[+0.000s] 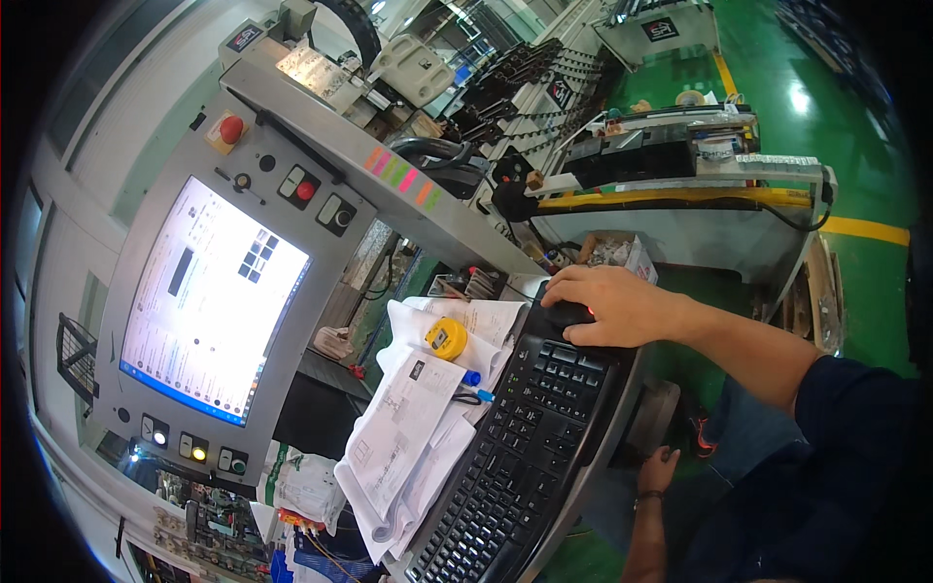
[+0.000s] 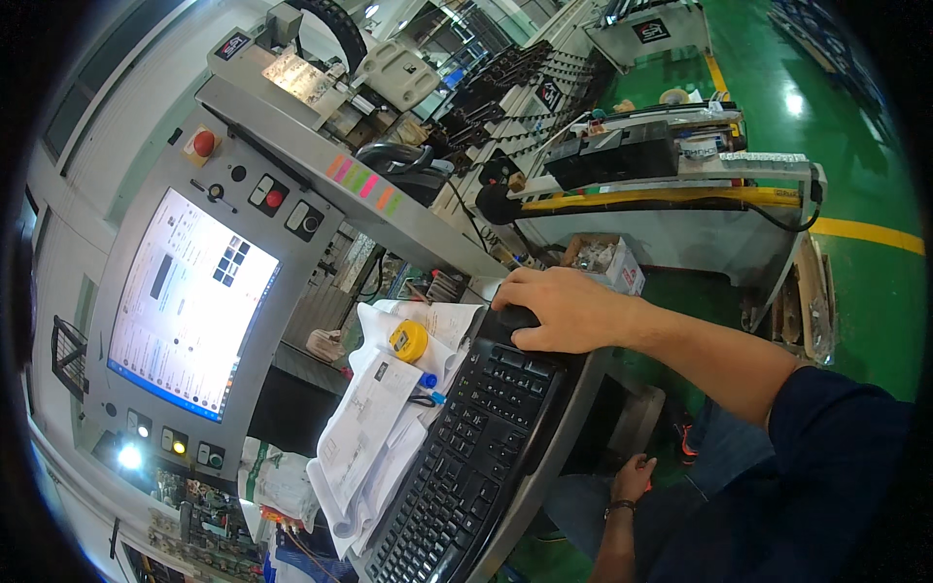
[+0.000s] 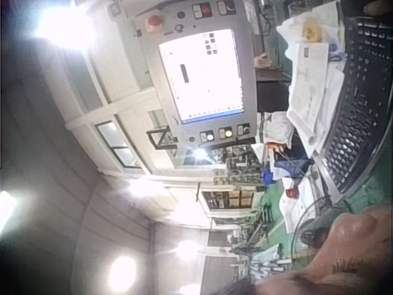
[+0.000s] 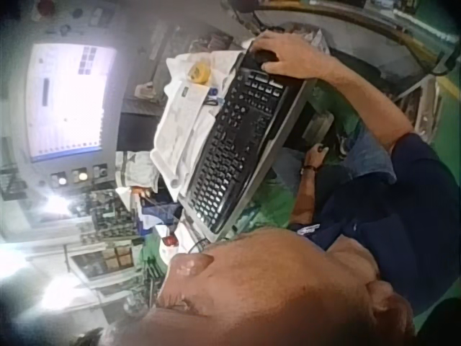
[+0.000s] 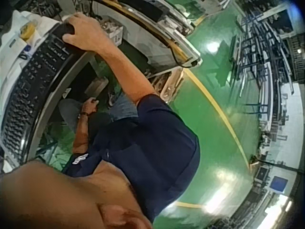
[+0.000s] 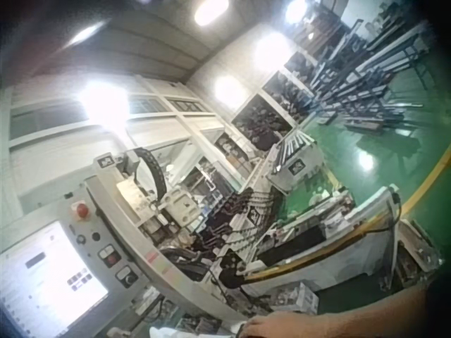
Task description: The recorder is operating an industrial machine using a control panel with a screen, keyboard, and mouse.
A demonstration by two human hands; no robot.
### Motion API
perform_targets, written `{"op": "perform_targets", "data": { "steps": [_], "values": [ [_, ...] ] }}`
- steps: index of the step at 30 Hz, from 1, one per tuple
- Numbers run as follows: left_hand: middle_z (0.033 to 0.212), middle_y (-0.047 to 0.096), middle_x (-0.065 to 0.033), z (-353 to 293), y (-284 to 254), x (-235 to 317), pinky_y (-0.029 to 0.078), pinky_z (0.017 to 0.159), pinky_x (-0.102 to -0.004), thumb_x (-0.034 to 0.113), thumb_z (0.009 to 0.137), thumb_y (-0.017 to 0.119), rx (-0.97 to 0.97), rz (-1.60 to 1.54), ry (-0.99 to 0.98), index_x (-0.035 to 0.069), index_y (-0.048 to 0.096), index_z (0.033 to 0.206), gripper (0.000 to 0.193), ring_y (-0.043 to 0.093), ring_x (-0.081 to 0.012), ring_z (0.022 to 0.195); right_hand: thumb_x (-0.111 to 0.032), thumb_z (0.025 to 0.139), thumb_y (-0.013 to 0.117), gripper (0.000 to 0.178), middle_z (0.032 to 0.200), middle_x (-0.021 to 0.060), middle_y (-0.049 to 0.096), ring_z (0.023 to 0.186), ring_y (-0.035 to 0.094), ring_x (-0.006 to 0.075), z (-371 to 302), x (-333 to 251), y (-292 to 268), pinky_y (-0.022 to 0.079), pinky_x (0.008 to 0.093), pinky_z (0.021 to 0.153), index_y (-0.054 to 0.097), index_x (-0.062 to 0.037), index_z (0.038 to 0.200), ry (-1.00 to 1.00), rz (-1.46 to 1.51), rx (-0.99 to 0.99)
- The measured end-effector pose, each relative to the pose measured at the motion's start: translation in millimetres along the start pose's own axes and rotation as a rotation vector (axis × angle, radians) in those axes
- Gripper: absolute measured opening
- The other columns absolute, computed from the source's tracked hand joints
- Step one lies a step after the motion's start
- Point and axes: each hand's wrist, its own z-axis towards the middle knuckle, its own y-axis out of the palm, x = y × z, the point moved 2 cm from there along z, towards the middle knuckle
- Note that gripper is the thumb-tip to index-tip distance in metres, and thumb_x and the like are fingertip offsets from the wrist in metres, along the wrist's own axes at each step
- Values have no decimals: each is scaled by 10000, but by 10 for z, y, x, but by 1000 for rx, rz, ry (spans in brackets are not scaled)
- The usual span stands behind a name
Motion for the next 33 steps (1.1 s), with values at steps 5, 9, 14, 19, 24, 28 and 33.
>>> {"op": "perform_targets", "data": {
  "steps": [5,9,14,19,24,28,33],
  "values": [
    [1381,808,-152,4,-1,-4,568,1116,-471,599,1050,736,-11,-4,-7,142,748,1457,613,749,-363,1317,-322,929,729,486,1380,177,709,1192,738,426,2,10,10,588,517,1056,739,-71,1345,-20,3,10],
    [1392,802,-161,1,-5,3,566,1124,-471,594,1053,734,-12,-7,-2,131,741,1468,622,746,-365,1322,-324,926,728,485,1372,175,709,1182,742,421,3,4,13,591,513,1048,742,-72,1340,-24,-4,18],
    [1392,801,-166,-8,-13,12,567,1127,-471,585,1058,732,-17,-9,1,116,733,1476,628,746,-363,1323,-328,927,729,487,1369,171,710,1186,741,418,-2,-4,0,590,511,1052,742,-73,1341,2,6,-1],
    [1390,803,-160,0,-10,4,566,1128,-474,583,1059,732,-39,1,-32,113,732,1474,627,747,-362,1321,-326,930,731,485,1368,171,710,1187,741,418,4,-15,-4,589,513,1057,742,-72,1343,-6,-7,3],
    [1389,805,-157,-6,-10,9,566,1126,-477,583,1059,731,-13,4,-7,126,738,1469,614,746,-364,1323,-325,935,735,479,1369,172,710,1193,739,420,2,-10,1,586,515,1065,743,-72,1342,-11,-7,8],
    [1387,806,-155,-12,-12,12,567,1122,-480,581,1060,728,-21,0,-16,136,742,1466,602,746,-368,1321,-326,936,735,479,1389,171,708,1206,737,420,-3,1,6,585,514,1073,742,-73,1343,-4,-9,5],
    [1384,809,-144,-2,-6,6,565,1121,-478,587,1062,723,-10,9,2,139,743,1463,602,746,-363,1320,-323,934,732,487,1405,172,700,1215,733,420,2,-14,-8,582,512,1080,736,-67,1348,11,10,-3]
  ]
}}
